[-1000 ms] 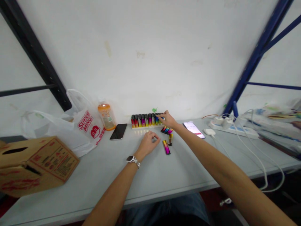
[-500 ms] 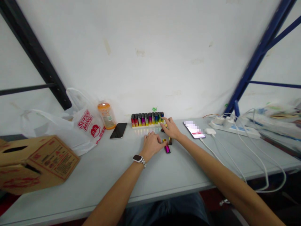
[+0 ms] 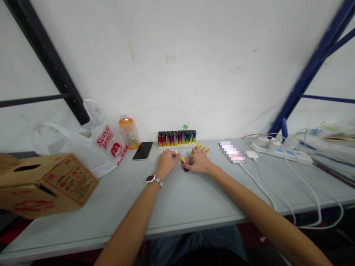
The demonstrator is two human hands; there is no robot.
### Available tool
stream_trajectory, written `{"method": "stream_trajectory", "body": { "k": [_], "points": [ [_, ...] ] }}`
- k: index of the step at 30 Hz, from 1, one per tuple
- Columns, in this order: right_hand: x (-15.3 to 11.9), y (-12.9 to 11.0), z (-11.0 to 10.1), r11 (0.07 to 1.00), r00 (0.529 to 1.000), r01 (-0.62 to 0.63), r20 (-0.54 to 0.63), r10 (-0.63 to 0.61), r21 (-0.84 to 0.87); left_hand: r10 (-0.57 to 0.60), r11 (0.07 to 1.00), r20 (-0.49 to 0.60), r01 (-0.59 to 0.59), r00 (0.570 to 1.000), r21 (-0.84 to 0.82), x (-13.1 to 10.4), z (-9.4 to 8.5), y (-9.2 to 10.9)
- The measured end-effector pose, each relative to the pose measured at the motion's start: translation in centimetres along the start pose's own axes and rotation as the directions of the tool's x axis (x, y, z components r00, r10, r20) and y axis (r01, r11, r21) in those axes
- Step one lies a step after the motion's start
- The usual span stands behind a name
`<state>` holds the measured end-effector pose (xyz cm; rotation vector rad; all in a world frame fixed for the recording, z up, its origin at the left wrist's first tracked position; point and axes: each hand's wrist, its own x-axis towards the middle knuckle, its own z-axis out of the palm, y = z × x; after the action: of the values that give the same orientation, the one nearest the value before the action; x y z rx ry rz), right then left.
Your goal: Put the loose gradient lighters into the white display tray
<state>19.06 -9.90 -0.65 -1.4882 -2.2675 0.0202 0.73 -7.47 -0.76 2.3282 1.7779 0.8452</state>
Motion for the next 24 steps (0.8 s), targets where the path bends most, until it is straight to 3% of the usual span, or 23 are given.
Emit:
{"method": "stream_trajectory", "body": {
  "k": [5,9,11,15,17,20,24],
  "points": [
    [0.9,-0.2,0.5,1.0,0.999,-0.025,-0.047,0.025,0.004,-0.016,0.999,-0.045,0.014,0.999,-0.037,0.3,-0.7,-0.7],
    [0.9,0.9,0.4,0.952,0.979,-0.069,-0.163,0.123,0.3,-0.017,0.996,-0.136,0.005,0.991,-0.084,0.7,-0.7,-1.2],
    [0.7,1.5,0.1,0.868,0.957,-0.097,-0.195,0.217,0.487,-0.017,0.994,-0.179,-0.003,0.984,-0.111,0.9,-0.6,-1.4],
    [0.3,2.2,-0.4,0.617,0.911,-0.067,-0.204,0.358,0.784,-0.025,0.987,-0.195,-0.008,0.98,-0.163,1.0,-0.4,-1.4],
    [0.3,2.1,-0.6,0.525,0.895,-0.037,-0.205,0.396,0.85,-0.028,0.984,-0.182,-0.006,0.983,-0.181,0.9,-0.3,-1.2],
    [0.3,1.4,-0.9,0.46,0.884,0.035,-0.243,0.4,0.887,-0.024,0.982,-0.164,-0.007,0.986,-0.187,0.6,-0.2,-0.7],
    [0.1,-0.4,-0.8,0.299,0.921,0.061,-0.169,0.351,0.952,-0.028,0.98,-0.132,0.001,0.991,-0.197,0.3,0.0,-0.2]
  ]
}}
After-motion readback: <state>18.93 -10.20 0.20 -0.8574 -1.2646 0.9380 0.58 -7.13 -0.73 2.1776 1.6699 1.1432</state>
